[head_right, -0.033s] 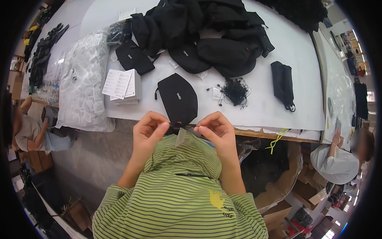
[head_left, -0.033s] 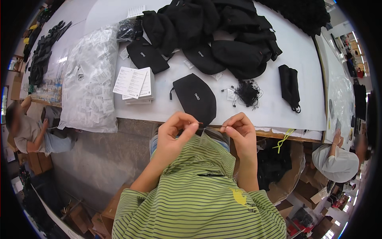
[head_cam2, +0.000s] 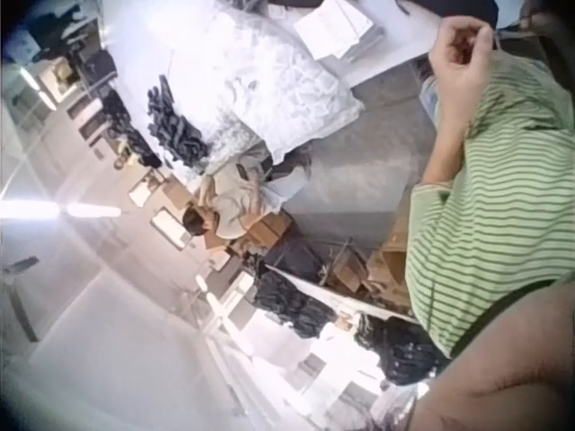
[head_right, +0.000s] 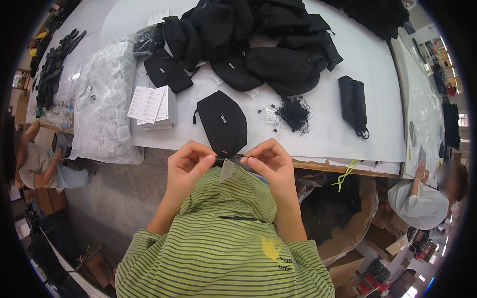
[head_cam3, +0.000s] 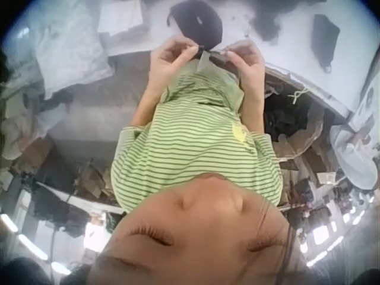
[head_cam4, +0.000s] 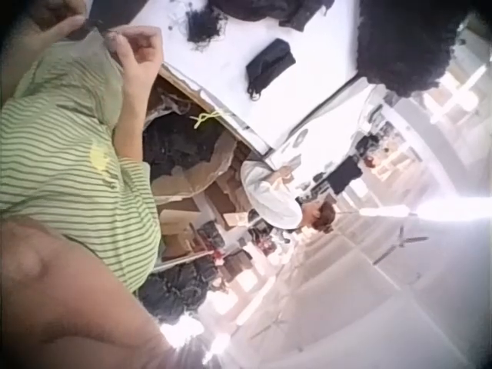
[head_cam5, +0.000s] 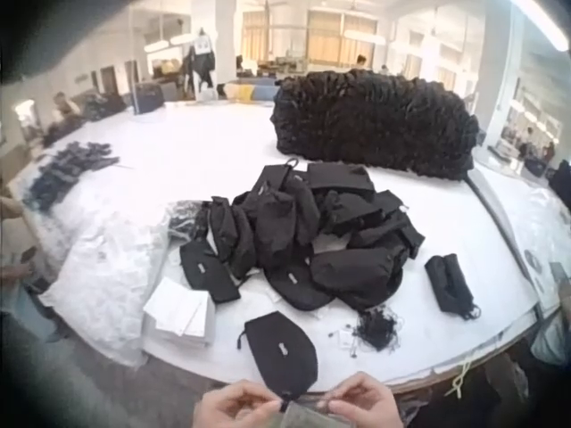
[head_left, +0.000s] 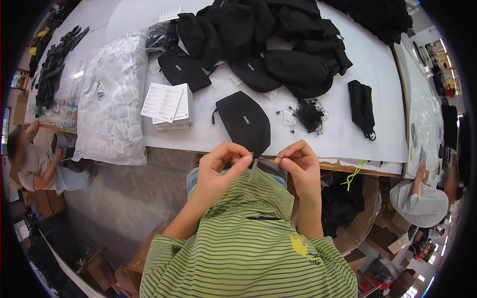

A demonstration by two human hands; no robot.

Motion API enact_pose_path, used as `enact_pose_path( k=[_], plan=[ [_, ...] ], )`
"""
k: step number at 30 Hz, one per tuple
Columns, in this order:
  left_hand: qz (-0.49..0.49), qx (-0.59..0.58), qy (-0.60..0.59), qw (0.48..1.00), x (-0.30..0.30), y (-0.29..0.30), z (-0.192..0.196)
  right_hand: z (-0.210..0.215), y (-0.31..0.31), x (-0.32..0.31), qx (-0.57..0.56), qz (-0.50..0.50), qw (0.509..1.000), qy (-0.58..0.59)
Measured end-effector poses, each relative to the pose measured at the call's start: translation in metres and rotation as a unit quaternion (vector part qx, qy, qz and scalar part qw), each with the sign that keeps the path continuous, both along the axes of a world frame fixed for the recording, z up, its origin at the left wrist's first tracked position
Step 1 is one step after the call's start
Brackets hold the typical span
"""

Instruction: Inspecting, preparing, and organizing black soft-shell pouches on a factory workbench.

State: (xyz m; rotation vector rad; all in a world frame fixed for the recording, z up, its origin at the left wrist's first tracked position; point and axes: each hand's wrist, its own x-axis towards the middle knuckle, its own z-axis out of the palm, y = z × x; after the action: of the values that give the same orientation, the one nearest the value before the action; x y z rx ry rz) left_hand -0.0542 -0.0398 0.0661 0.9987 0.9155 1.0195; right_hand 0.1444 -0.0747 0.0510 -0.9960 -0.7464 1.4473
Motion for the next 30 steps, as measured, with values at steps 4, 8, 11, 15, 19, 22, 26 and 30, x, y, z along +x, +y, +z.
enact_pose_path(
  k=[4, 8, 11, 15, 19, 22, 26, 30],
  plan=[
    [-0.071, 0.050, 0.104, 0.991, 0.006, -0.002, 0.002, 0.002, -0.001, -0.006, -0.007, 0.010, 0.999, 0.030],
    [-0.060, 0.094, 0.111, 0.988, 0.016, -0.003, 0.001, 0.004, -0.003, -0.012, 0.002, 0.020, 0.998, 0.054],
    [-0.051, 0.092, 0.104, 0.989, 0.019, -0.002, 0.002, 0.004, -0.004, -0.013, 0.009, 0.014, 0.999, 0.031],
    [-0.071, 0.094, 0.132, 0.984, 0.020, 0.000, 0.002, 0.003, -0.005, -0.015, 0.022, -0.007, 1.000, -0.014],
    [-0.074, 0.087, 0.153, 0.982, 0.020, 0.001, 0.001, 0.000, -0.007, -0.019, 0.075, -0.046, 0.978, -0.188],
    [-0.089, 0.087, 0.163, 0.979, 0.019, 0.002, 0.001, -0.004, -0.009, -0.017, 0.126, -0.039, 0.957, -0.260],
    [-0.128, 0.065, 0.077, 0.987, 0.014, 0.011, -0.009, -0.003, -0.013, -0.016, 0.121, 0.007, 0.984, -0.134],
    [-0.189, 0.064, 0.053, 0.979, 0.012, 0.010, -0.018, 0.006, -0.011, -0.012, 0.114, 0.026, 0.986, -0.116]
  ],
)
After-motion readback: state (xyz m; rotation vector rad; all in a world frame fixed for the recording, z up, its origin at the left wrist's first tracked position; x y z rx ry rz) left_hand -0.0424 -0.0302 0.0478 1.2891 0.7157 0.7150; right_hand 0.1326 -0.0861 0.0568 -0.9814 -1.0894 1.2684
